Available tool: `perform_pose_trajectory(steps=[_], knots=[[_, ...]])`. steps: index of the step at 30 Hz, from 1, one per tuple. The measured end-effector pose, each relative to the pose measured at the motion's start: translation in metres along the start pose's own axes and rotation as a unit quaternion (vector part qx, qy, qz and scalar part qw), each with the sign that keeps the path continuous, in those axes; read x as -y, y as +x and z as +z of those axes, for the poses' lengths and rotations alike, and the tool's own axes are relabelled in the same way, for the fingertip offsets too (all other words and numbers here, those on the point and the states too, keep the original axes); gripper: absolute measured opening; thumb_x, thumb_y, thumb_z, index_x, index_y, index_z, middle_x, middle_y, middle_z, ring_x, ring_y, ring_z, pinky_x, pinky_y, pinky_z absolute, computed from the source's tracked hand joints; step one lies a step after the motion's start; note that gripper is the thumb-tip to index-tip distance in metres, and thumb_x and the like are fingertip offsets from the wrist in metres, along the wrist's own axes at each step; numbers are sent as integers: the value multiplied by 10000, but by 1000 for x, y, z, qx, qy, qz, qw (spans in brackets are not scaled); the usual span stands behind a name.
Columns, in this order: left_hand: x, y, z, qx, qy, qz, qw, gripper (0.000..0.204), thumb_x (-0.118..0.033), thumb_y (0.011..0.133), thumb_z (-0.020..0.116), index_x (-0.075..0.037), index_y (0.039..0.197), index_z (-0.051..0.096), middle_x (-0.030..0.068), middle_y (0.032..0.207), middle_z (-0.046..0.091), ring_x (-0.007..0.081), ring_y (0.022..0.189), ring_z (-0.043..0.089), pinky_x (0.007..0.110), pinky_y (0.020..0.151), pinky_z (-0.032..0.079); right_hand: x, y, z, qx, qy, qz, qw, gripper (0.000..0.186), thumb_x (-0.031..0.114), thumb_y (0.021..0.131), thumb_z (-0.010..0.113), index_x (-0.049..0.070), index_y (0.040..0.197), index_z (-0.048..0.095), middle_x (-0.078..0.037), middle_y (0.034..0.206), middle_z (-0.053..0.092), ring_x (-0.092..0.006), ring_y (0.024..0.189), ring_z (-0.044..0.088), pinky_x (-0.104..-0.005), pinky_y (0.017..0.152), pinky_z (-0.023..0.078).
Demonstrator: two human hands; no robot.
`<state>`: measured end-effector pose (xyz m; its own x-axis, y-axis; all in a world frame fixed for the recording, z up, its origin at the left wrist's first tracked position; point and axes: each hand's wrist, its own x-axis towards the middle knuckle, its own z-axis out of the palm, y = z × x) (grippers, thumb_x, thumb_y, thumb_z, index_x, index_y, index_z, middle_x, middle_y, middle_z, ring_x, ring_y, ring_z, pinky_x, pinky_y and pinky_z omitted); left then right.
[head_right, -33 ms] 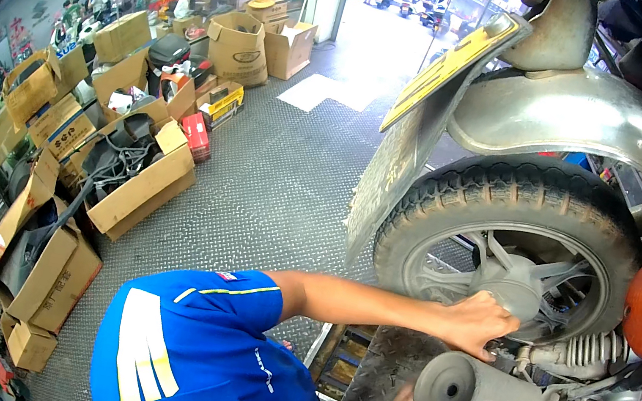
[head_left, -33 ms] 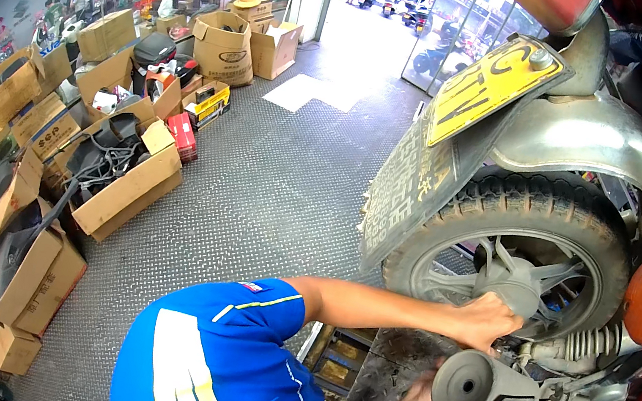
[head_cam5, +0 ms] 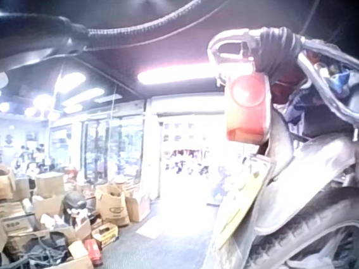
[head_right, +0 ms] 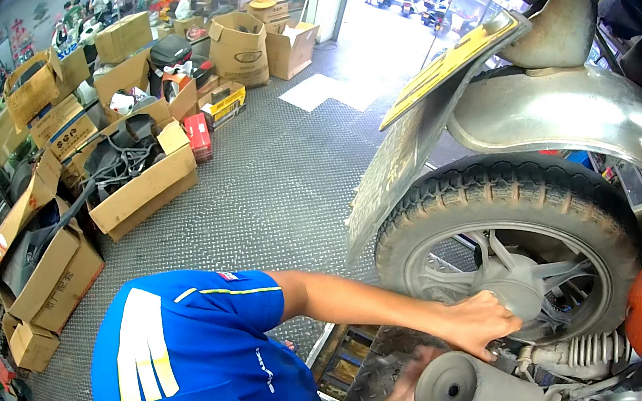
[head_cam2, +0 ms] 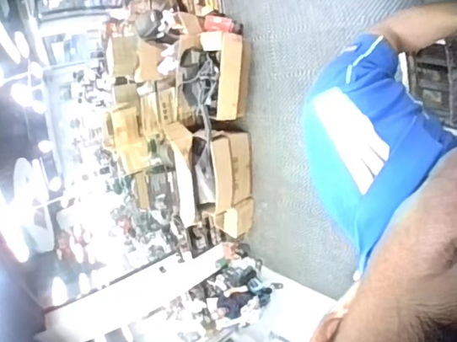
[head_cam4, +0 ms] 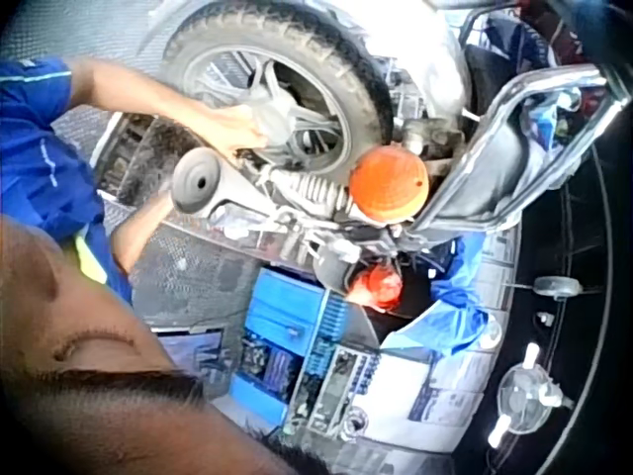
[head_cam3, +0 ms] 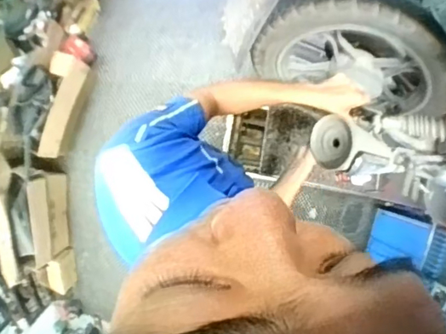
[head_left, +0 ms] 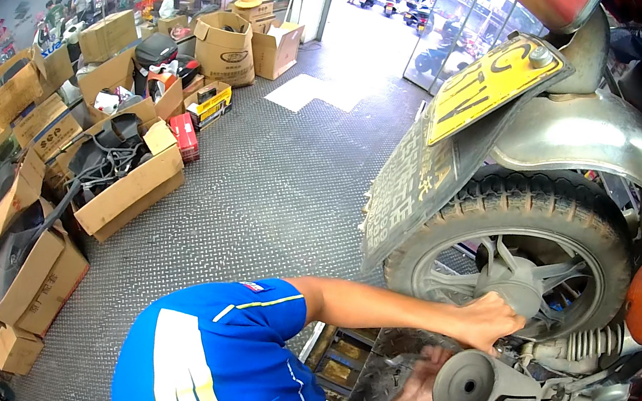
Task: The person uses a wrench and a spray can to work on the rear wheel and brake assembly of a motorcycle parked on a hydraulic lift in a workshop, retrieving tools from a nearby blue cabinet drawer.
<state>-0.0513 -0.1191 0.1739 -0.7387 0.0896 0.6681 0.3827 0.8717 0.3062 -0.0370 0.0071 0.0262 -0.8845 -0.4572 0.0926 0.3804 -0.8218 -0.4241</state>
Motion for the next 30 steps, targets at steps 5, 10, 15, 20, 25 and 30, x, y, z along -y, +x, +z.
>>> perform_pose_trajectory(steps=[5, 10, 15, 20, 25, 30], knots=[[-1, 1, -1, -5, -19, -15, 1000, 545, -338, 532, 874, 12, 851, 604, 175, 687, 662, 387, 709, 686, 483, 594, 491, 1, -10, 73, 112, 115, 105, 981, 277, 292, 890, 655, 54, 933, 519, -14, 723, 346, -167, 695, 367, -344, 733, 313], [2, -1, -3, -20, -22, 2, 1000, 502, -312, 554, 840, 12, 842, 588, 176, 723, 653, 397, 729, 671, 490, 595, 485, 49, 19, -11, -64, -202, -18, 977, 265, 276, 905, 637, 43, 1004, 559, -25, 741, 375, -181, 706, 378, -352, 725, 319], [4, 2, 13, -64, -19, 31, 997, 587, -393, 492, 867, 14, 811, 590, 180, 719, 647, 410, 724, 657, 482, 616, 469, 38, 16, -29, -109, -272, -92, 952, 284, 290, 903, 629, 39, 1014, 560, -32, 747, 384, -184, 709, 382, -348, 717, 324], [9, 1, 16, -42, -15, 8, 999, 579, -376, 476, 878, 6, 800, 586, 158, 690, 634, 393, 684, 643, 464, 603, 443, -5, -10, 18, 75, -18, 47, 996, 304, 305, 900, 622, 34, 1024, 561, -38, 752, 394, -187, 712, 385, -345, 708, 328], [11, 3, 19, -46, -24, -1, 999, 578, -360, 471, 877, 2, 815, 586, 154, 695, 643, 393, 681, 643, 466, 596, 443, -1, -16, 79, 151, 73, 92, 982, 189, 213, 916, 586, 49, 996, 539, -36, 783, 380, -189, 729, 372, -350, 769, 321], [12, 4, 27, -58, -19, 5, 998, 598, -378, 469, 873, 10, 821, 585, 166, 700, 644, 405, 692, 644, 488, 612, 447, 9, -2, 43, -24, -145, 30, 989, 152, 211, 914, 584, 75, 956, 531, -25, 766, 355, -178, 710, 356, -343, 759, 326]])
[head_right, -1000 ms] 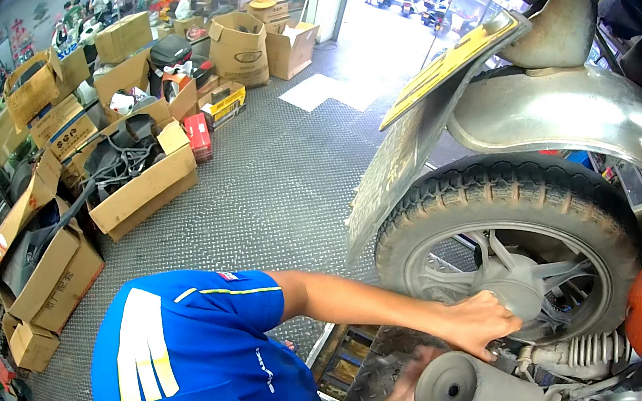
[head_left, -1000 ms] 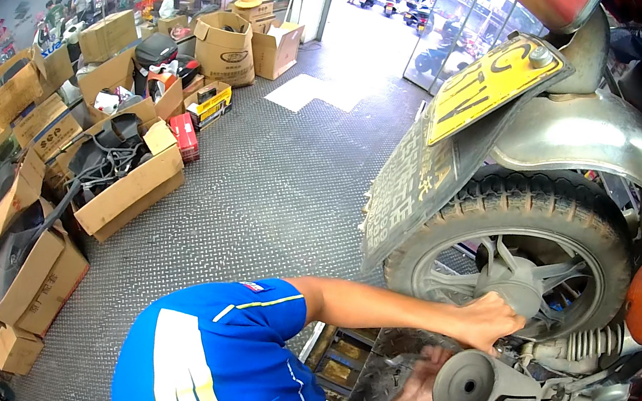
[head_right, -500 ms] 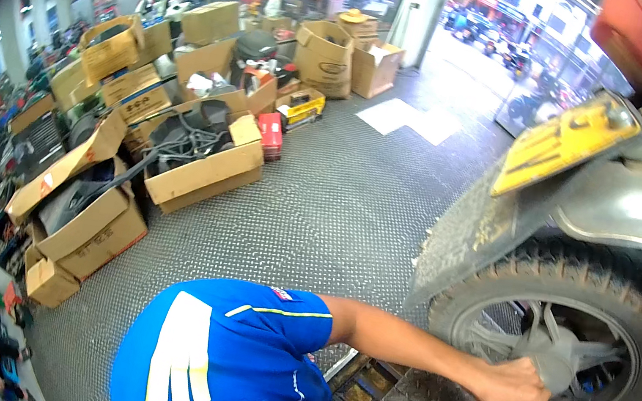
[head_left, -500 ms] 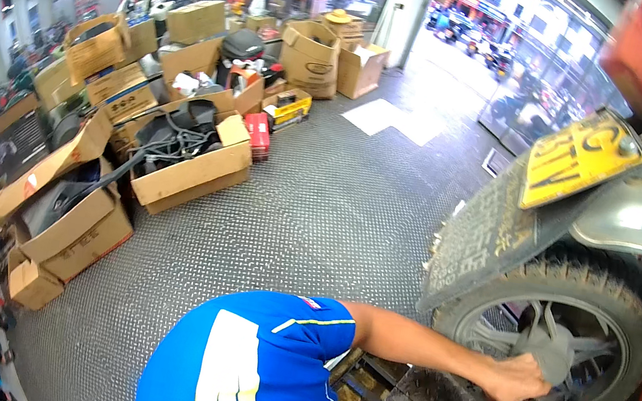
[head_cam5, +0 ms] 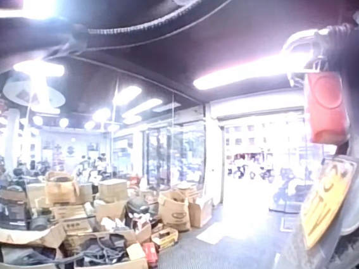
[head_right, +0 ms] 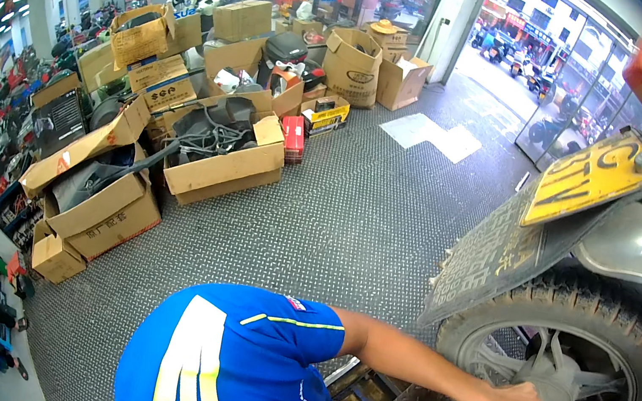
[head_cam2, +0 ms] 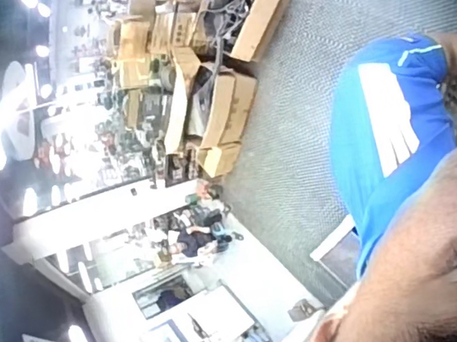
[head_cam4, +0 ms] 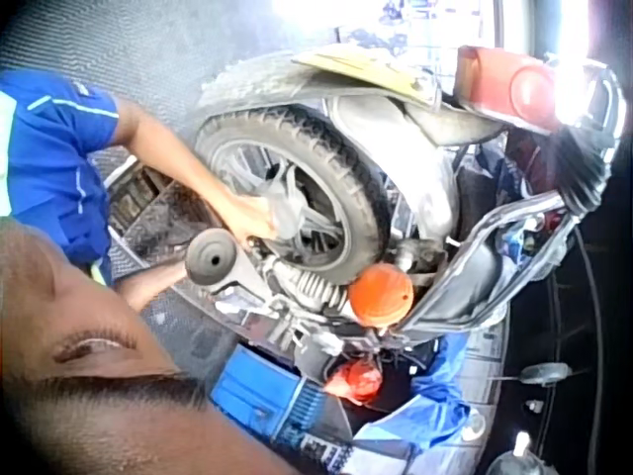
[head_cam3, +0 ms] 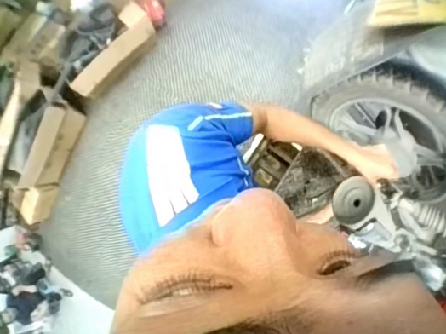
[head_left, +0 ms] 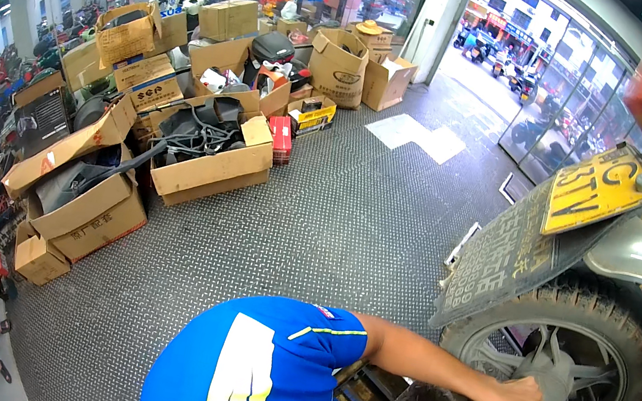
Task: The person uses a wrench and a spray can to work on the rear wheel and brake assembly of a motorcycle parked on a hydraulic lift in a workshop, retrieving tools from a nearby blue cabinet drawer.
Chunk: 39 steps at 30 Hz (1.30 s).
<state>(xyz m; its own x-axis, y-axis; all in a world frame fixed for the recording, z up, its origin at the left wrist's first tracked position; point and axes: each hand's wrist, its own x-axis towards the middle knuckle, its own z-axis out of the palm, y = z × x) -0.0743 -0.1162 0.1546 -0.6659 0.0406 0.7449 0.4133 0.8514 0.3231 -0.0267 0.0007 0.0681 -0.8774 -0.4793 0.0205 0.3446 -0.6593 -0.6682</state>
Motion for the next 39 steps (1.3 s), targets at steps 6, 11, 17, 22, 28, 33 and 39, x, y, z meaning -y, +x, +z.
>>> perform_pose_trajectory(steps=[6, 11, 17, 22, 28, 33, 39], knots=[[0, 2, -2, 37, 10, -10, 999, 628, -419, 488, 865, 4, 858, 585, 171, 751, 653, 412, 756, 649, 487, 641, 437, -16, 8, -30, -60, -76, -66, 993, 150, 207, 907, 600, 75, 924, 529, -18, 752, 344, -174, 697, 350, -336, 747, 330], [-2, -3, -10, 52, 9, -35, 998, 592, -377, 529, 863, -7, 909, 602, 161, 802, 667, 390, 843, 660, 478, 705, 447, -18, -9, 1, 10, 122, 12, 992, 154, 203, 902, 612, 74, 898, 528, -13, 740, 336, -170, 687, 346, -330, 737, 333], [-14, 2, -27, 57, -11, -25, 998, 499, -308, 566, 843, 5, 868, 598, 176, 764, 659, 401, 774, 669, 493, 628, 476, -3, -6, -9, 158, 147, 6, 976, 208, 166, 920, 626, 27, 1068, 586, -39, 813, 494, -174, 766, 464, -333, 721, 412], [-11, 0, -32, 77, 10, -17, 997, 566, -360, 601, 868, 9, 928, 589, 173, 804, 670, 393, 812, 673, 494, 651, 470, 17, 34, -85, -81, -133, -108, 982, 213, 131, 903, 678, 43, 1087, 615, -32, 806, 520, -182, 765, 482, -325, 747, 432], [-15, 2, -25, 62, 9, 5, 998, 590, -387, 613, 881, 10, 938, 591, 177, 811, 672, 393, 780, 674, 480, 630, 467, 1, 7, -95, -111, -86, -124, 982, 163, 176, 905, 676, 62, 1003, 613, -32, 758, 478, -181, 707, 432, -337, 718, 396], [-18, 1, -29, 51, 11, -8, 999, 495, -320, 607, 847, -3, 881, 583, 162, 755, 660, 383, 746, 670, 484, 602, 469, -20, -21, 17, 132, 290, 56, 946, 221, 252, 887, 642, 47, 909, 562, -28, 712, 365, -178, 676, 360, -349, 736, 316], [-12, 1, -29, 61, 17, -11, 998, 525, -343, 619, 857, -1, 905, 579, 164, 795, 669, 387, 770, 670, 486, 620, 472, 1, -6, -35, 63, 40, 1, 997, 220, 242, 923, 631, 38, 989, 583, -31, 730, 387, -176, 701, 377, -336, 727, 332]])
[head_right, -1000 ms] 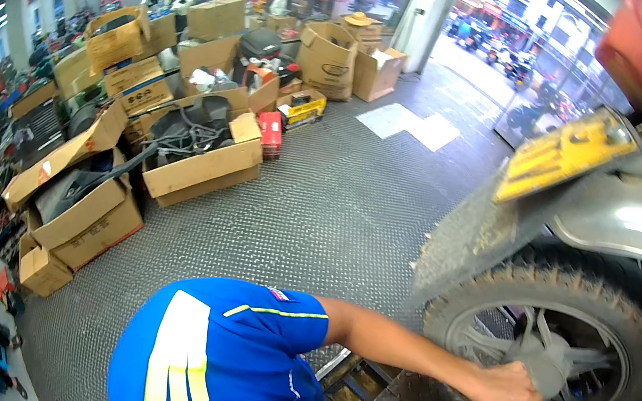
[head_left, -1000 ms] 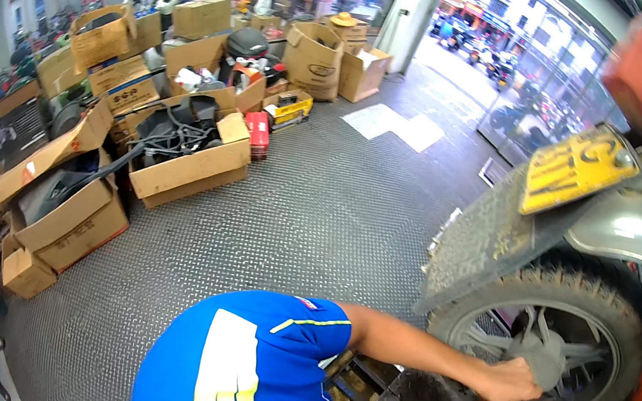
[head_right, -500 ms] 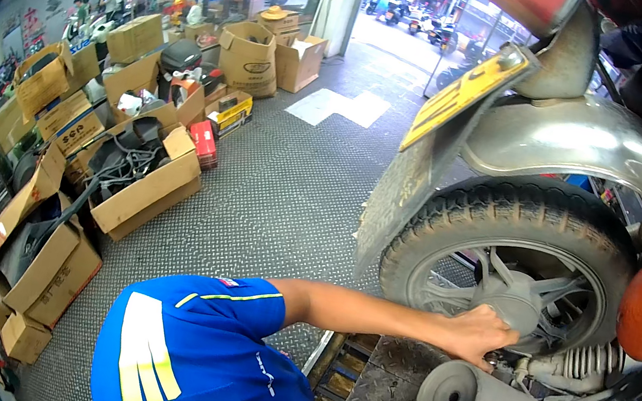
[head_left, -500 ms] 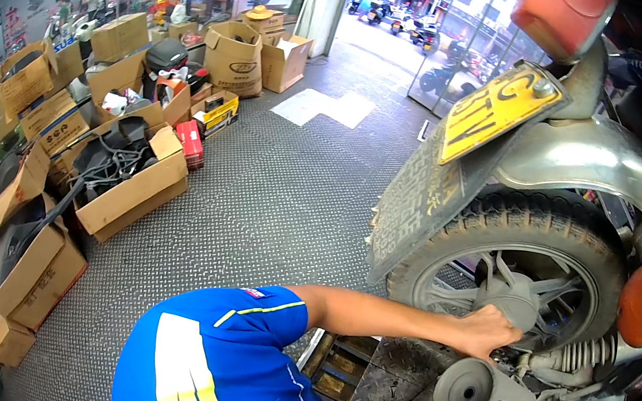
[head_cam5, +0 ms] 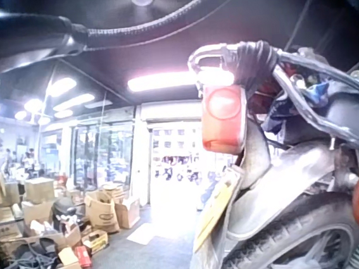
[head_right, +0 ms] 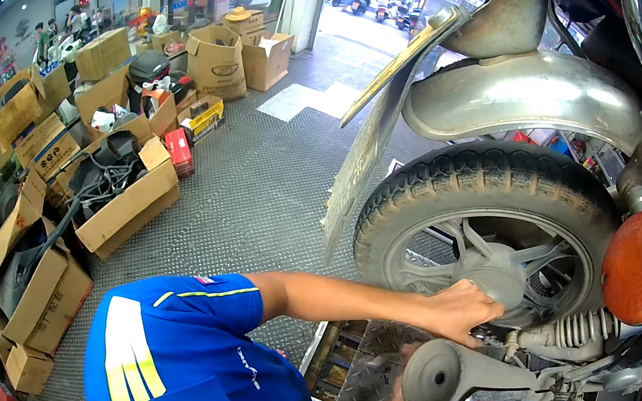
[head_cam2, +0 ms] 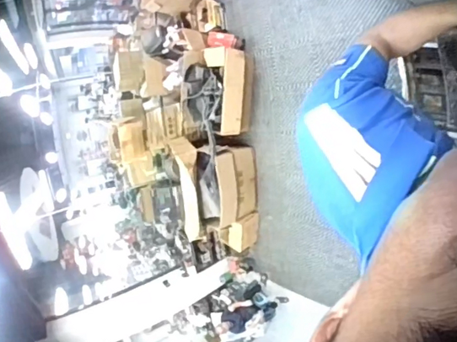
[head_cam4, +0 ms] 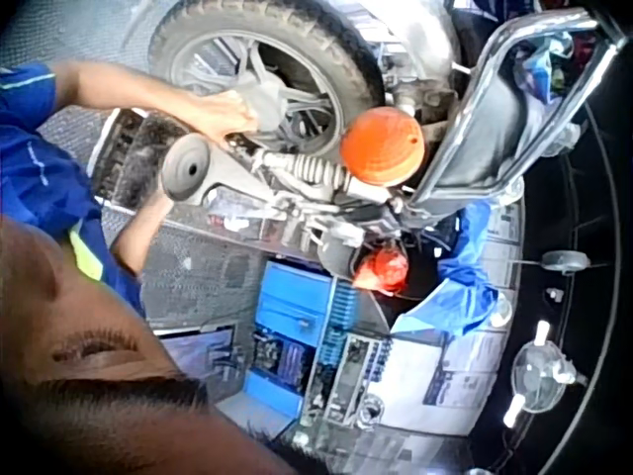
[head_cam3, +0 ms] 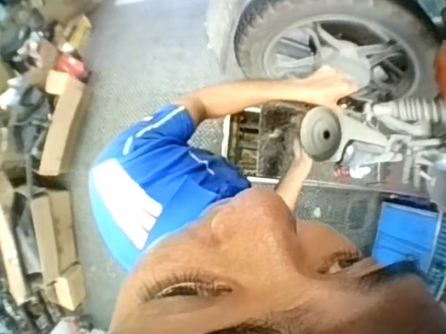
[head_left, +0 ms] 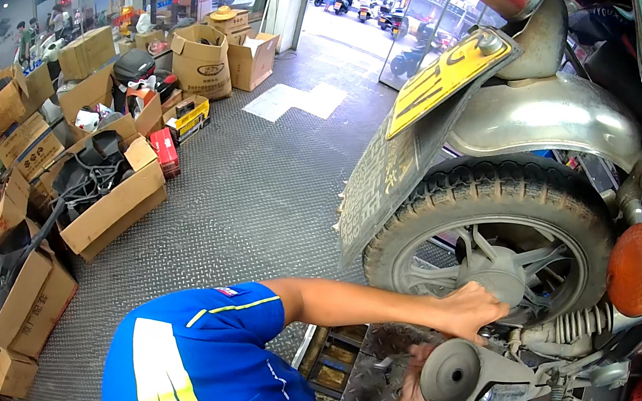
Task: The person uses a wrench and a spray can to work on the rear wheel and brake assembly of a motorcycle parked on a hydraulic lift in a workshop, retrieving tools from a nearby blue cabinet drawer.
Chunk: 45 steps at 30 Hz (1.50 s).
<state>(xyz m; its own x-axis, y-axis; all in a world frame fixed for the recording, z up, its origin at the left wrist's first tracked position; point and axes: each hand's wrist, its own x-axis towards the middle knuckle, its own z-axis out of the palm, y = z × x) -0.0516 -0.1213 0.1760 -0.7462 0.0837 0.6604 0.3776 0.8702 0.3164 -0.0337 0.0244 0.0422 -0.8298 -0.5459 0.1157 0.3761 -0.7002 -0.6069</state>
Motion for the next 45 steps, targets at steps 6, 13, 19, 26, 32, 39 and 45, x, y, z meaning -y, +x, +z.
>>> perform_pose_trajectory(steps=[6, 13, 19, 26, 32, 39, 45], knots=[[-5, 0, -2, -5, -19, 22, 1000, 583, -419, 640, 862, 3, 926, 579, 161, 802, 671, 383, 779, 672, 475, 623, 469, 40, 23, -79, -202, -171, -127, 956, 235, 262, 924, 632, 39, 989, 595, -32, 738, 405, -170, 698, 384, -332, 710, 337], [-6, -1, -3, 5, -8, 7, 1000, 576, -408, 647, 859, 3, 945, 585, 158, 816, 672, 378, 784, 668, 463, 622, 451, -18, -15, 15, -76, 17, -32, 996, 254, 286, 926, 635, 41, 989, 608, -35, 748, 426, -164, 694, 393, -326, 690, 343], [-7, 0, -2, 10, -28, -21, 999, 535, -360, 644, 854, -2, 935, 583, 154, 805, 668, 377, 803, 668, 472, 652, 456, -7, -6, 54, 125, 205, 31, 970, 213, 273, 936, 619, 66, 974, 584, -24, 731, 386, -153, 694, 347, -326, 696, 309], [-3, 2, 3, 14, -16, 7, 1000, 574, -415, 657, 859, -7, 943, 575, 160, 821, 668, 376, 823, 670, 473, 664, 459, 47, 24, -60, -164, -163, -126, 965, 209, 247, 951, 618, 63, 1050, 615, -45, 858, 545, -193, 838, 514, -380, 833, 436], [-4, -5, -1, 12, -13, 4, 1000, 575, -423, 677, 849, -10, 960, 567, 163, 833, 668, 387, 820, 668, 474, 671, 467, -4, -11, -21, -252, -134, -115, 951, 219, 236, 956, 618, 62, 1090, 629, -56, 942, 619, -218, 932, 587, -407, 931, 484], [-10, 2, -7, 28, -33, -22, 999, 525, -333, 654, 839, 20, 949, 588, 212, 848, 683, 405, 830, 681, 492, 703, 503, -11, -7, 74, 86, 243, 31, 966, 318, 349, 917, 630, 37, 948, 576, -24, 720, 368, -182, 695, 390, -341, 709, 335], [-3, -1, 3, 40, -8, -8, 999, 572, -418, 675, 842, 0, 956, 571, 167, 841, 673, 390, 812, 666, 481, 663, 463, 30, 6, -47, -123, -115, -73, 983, 277, 346, 936, 619, 75, 997, 626, -26, 733, 435, -182, 696, 397, -326, 687, 341]])
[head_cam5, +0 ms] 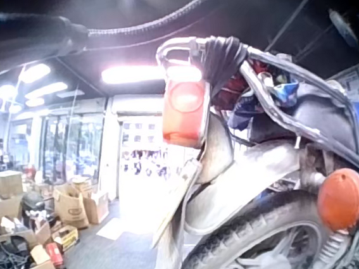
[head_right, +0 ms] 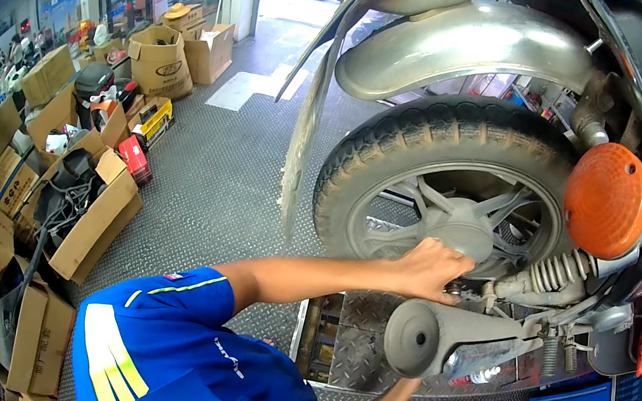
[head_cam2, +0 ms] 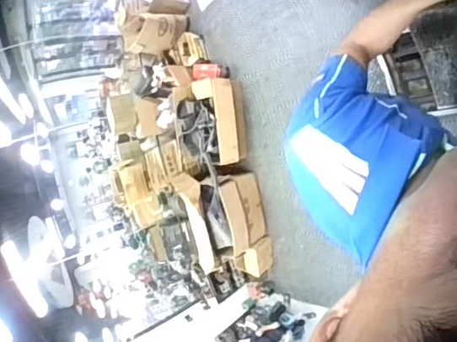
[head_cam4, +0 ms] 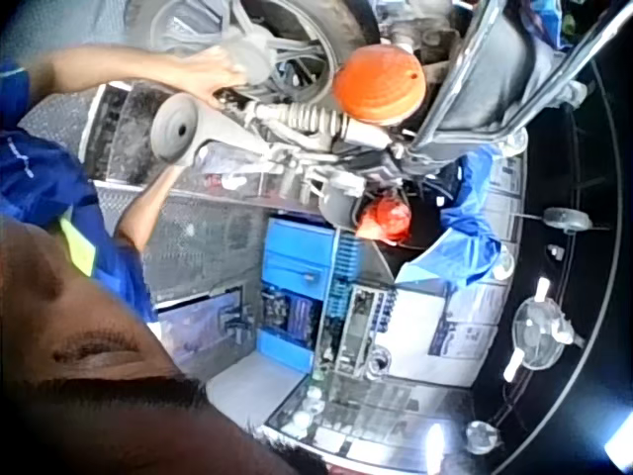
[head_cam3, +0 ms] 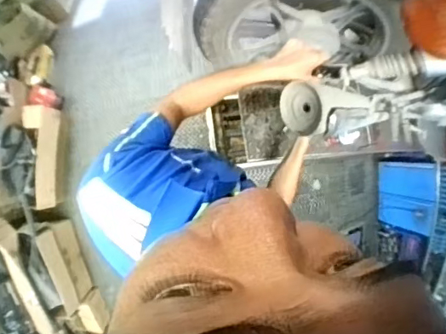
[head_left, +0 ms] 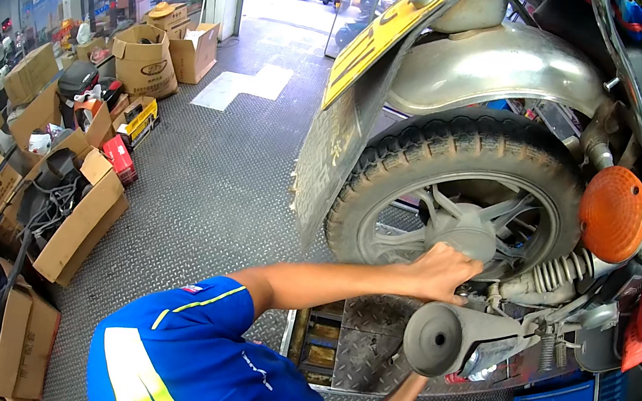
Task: The person uses a wrench and a spray can to work on the rear wheel and brake assembly of a motorcycle parked on a hydraulic lift in a workshop, retrieving tools from a nearby blue cabinet drawer.
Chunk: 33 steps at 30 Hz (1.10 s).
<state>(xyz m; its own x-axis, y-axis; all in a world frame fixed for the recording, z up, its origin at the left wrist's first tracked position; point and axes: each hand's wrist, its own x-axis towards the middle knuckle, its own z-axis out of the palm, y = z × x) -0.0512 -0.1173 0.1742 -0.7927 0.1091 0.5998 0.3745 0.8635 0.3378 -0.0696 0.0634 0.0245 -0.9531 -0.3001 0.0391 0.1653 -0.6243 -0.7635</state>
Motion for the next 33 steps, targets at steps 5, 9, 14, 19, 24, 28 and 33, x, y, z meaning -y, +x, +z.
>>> perform_pose_trajectory(steps=[5, 9, 14, 19, 24, 28, 33], knots=[[-5, 2, -8, -13, 5, 4, 1000, 615, -464, 681, 841, 4, 978, 575, 174, 835, 672, 398, 816, 667, 483, 668, 468, 2, 27, -33, -93, -52, -73, 992, 241, 312, 940, 626, 78, 999, 626, -28, 723, 438, -189, 692, 412, -342, 697, 346], [-4, 3, -5, -11, -2, 14, 1000, 612, -459, 683, 844, 3, 980, 572, 176, 828, 671, 398, 816, 668, 485, 668, 467, -32, -11, 11, 5, 68, -9, 998, 213, 285, 944, 631, 80, 1000, 626, -29, 715, 440, -194, 689, 423, -354, 705, 350], [0, 1, -7, -5, -5, -1, 1000, 557, -388, 678, 844, -3, 968, 565, 171, 837, 670, 394, 816, 668, 486, 667, 464, -27, -57, 113, 173, 296, 84, 935, 263, 312, 924, 654, 60, 985, 608, -39, 705, 425, -192, 684, 422, -360, 720, 352], [-2, 2, -6, -13, -17, 8, 1000, 541, -362, 675, 834, -8, 974, 555, 163, 845, 665, 392, 820, 662, 487, 655, 448, -29, -24, 41, 97, 103, 15, 990, 242, 274, 936, 628, 49, 1019, 597, -51, 758, 466, -191, 709, 442, -359, 733, 359], [0, 2, -1, -15, 0, 14, 1000, 563, -400, 682, 827, -11, 991, 560, 152, 843, 665, 391, 816, 660, 481, 646, 431, 6, 29, -32, -87, -68, -79, 991, 230, 268, 940, 625, 51, 1010, 596, -47, 758, 467, -186, 704, 440, -348, 724, 359], [-2, -2, -10, -21, -4, 18, 1000, 613, -452, 672, 836, -7, 998, 568, 156, 859, 672, 387, 808, 663, 480, 652, 439, -12, 19, -18, -101, -48, -82, 990, 220, 263, 944, 622, 52, 1003, 596, -44, 757, 467, -182, 701, 438, -338, 717, 359], [2, -1, -1, -26, 24, 18, 999, 633, -460, 648, 856, -2, 977, 570, 173, 837, 672, 389, 804, 676, 482, 646, 477, -36, -54, 98, 74, 216, 36, 973, 209, 256, 949, 618, 53, 994, 596, -39, 756, 468, -177, 696, 435, -327, 708, 359]])
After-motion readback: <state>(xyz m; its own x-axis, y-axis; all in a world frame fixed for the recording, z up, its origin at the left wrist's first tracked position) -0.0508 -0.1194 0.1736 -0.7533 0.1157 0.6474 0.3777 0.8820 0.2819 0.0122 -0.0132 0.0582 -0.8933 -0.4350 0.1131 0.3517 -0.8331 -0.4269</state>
